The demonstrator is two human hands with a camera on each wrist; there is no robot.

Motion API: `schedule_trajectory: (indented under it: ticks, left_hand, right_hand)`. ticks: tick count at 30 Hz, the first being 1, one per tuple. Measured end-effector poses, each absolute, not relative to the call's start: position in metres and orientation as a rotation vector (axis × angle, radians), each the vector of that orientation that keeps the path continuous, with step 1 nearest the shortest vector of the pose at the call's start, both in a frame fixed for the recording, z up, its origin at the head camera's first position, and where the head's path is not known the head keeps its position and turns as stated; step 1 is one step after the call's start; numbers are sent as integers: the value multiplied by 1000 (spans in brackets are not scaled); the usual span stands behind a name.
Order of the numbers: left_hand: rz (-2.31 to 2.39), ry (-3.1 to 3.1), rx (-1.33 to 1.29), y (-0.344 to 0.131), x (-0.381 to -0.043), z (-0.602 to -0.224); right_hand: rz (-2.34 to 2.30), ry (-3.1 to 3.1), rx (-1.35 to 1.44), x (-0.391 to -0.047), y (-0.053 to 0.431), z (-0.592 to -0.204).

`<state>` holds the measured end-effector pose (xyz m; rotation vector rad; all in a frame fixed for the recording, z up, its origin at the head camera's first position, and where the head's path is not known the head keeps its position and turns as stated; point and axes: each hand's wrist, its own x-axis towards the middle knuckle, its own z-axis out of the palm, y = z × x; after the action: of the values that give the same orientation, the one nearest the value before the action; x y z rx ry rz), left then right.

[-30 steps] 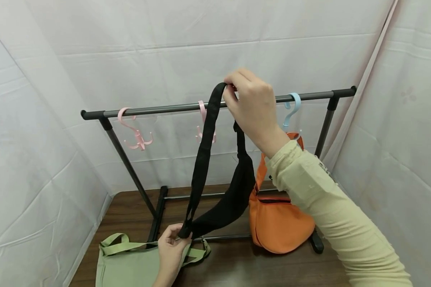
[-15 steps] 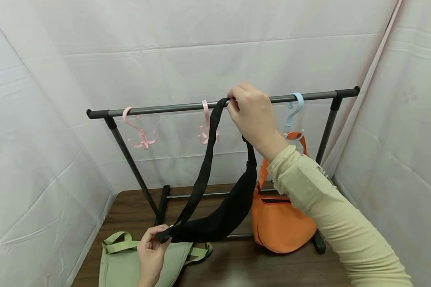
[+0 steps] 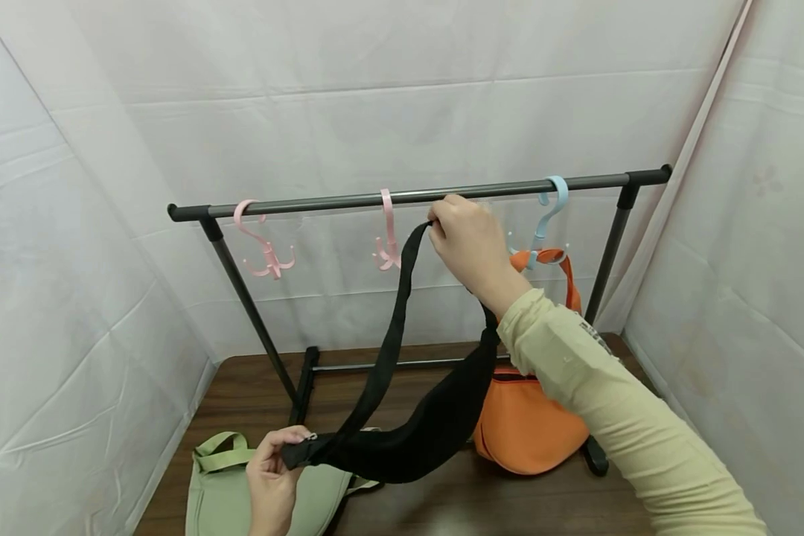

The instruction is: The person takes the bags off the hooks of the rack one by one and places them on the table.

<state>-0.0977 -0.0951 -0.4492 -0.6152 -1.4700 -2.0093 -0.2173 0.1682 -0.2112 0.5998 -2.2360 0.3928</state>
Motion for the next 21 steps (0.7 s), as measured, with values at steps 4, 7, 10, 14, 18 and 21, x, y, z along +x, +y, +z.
schedule_trajectory:
  ticks: [4, 7, 10, 14, 18, 21]
  left_hand:
    - [-2014, -1451, -606, -97, -97, -447]
    - [-2025, -1430, -606, -98, -96, -445]
    - [-2044, -1409, -612, -99, -95, -442]
    - [-2068, -1377, -614, -100, -94, -441]
    - [-2081, -1356, -599, -101, -94, -441]
    - [-2089, -1345, -586, -102, -95, -440]
  right_hand:
    - [381, -2329, 594, -223, 171, -222]
    - [382, -2404, 581, -228, 174, -229]
    - [377, -2472, 563, -232, 178, -236]
    - [391, -2559, 538, -236, 181, -245]
    - [431, -2617, 532, -237, 181, -252]
    - [440, -2640, 541, -237, 179, -256]
